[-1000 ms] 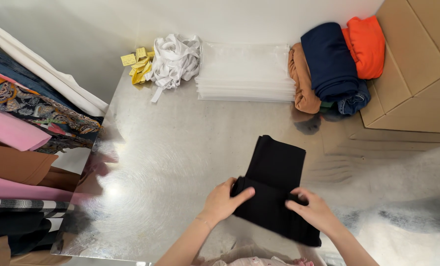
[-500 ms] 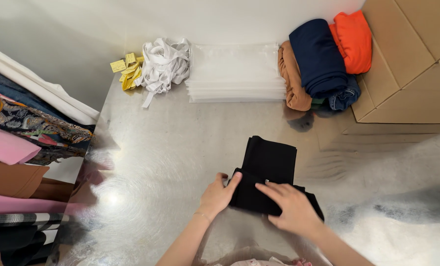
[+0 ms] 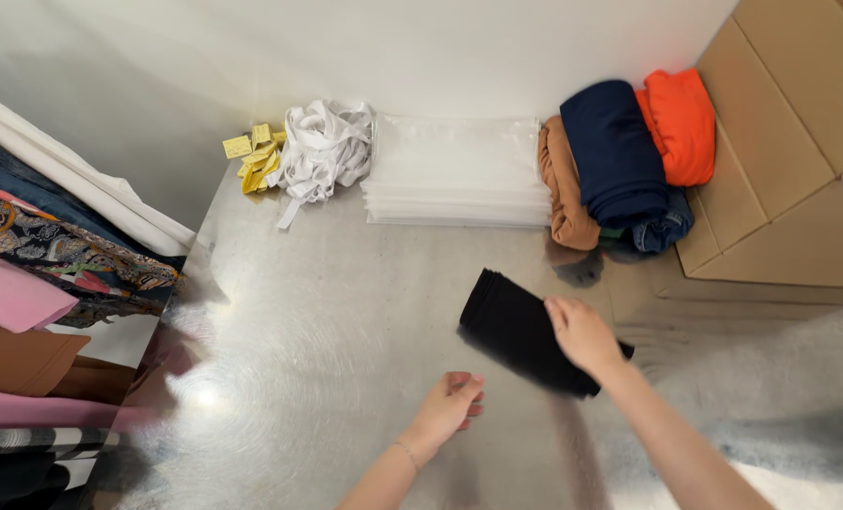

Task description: The person takes several garments, including a black pair of pants, a beige t-shirt, a black graphic t-shirt, and a checkered skirt, from a clothing rack. They lay each item on a metal table, smooth it out, and fold it into a compact shape before stacking it with other folded clothes.

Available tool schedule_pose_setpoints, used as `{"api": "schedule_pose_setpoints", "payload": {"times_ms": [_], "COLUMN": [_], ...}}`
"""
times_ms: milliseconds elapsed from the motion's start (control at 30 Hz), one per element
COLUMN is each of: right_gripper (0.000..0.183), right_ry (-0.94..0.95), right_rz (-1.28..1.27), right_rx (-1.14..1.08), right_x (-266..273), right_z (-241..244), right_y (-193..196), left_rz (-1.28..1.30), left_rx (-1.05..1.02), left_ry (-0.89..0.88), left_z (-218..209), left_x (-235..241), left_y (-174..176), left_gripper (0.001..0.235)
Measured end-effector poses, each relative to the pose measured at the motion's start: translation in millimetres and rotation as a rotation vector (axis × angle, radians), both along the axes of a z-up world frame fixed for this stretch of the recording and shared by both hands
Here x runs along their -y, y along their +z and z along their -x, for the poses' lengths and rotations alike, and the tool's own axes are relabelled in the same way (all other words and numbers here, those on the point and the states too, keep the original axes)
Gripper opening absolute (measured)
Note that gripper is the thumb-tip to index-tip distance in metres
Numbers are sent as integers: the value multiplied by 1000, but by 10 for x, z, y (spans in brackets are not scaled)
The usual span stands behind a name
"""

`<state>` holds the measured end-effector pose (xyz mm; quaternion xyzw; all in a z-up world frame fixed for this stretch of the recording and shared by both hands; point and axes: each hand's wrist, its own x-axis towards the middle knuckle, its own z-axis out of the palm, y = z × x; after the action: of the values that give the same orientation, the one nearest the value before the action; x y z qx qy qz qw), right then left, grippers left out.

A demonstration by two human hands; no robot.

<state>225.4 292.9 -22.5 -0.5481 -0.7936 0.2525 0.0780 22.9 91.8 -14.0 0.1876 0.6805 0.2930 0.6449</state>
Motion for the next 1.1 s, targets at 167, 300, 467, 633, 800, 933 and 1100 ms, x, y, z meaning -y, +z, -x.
{"api": "schedule_pose_setpoints", "payload": {"times_ms": [167, 300, 467, 633, 800, 933, 1100], "right_gripper": [63, 58, 54, 47, 52, 53, 59], "right_ry": [-65, -136, -335, -440, -454, -707, -584], "right_rz": [149, 217, 512, 359, -2, -16, -82], "right_rx": [120, 17, -394, -560, -828, -1148, -1153], "right_x": [212, 319, 240, -129, -711, -780, -1327], "right_z": [106, 100, -3, -144, -520, -627, -988], "right_y": [71, -154, -168, 342, 802, 1789, 1937], "left_rz": [-26, -248, -22, -176, -523, -595, -512], "left_rx": [144, -5, 99, 222, 275, 249, 93], "left_ry": [274, 238, 276, 290, 302, 165, 40], "left_z": [-265, -309, -358, -430, -663, -906, -1263], "left_x": [-456, -664, -847, -1370, -2384, -3550, -5033], "left_y": [-261, -313, 319, 939, 1505, 1989, 1172], "left_gripper": [83, 68, 80, 76, 73, 83, 94]}}
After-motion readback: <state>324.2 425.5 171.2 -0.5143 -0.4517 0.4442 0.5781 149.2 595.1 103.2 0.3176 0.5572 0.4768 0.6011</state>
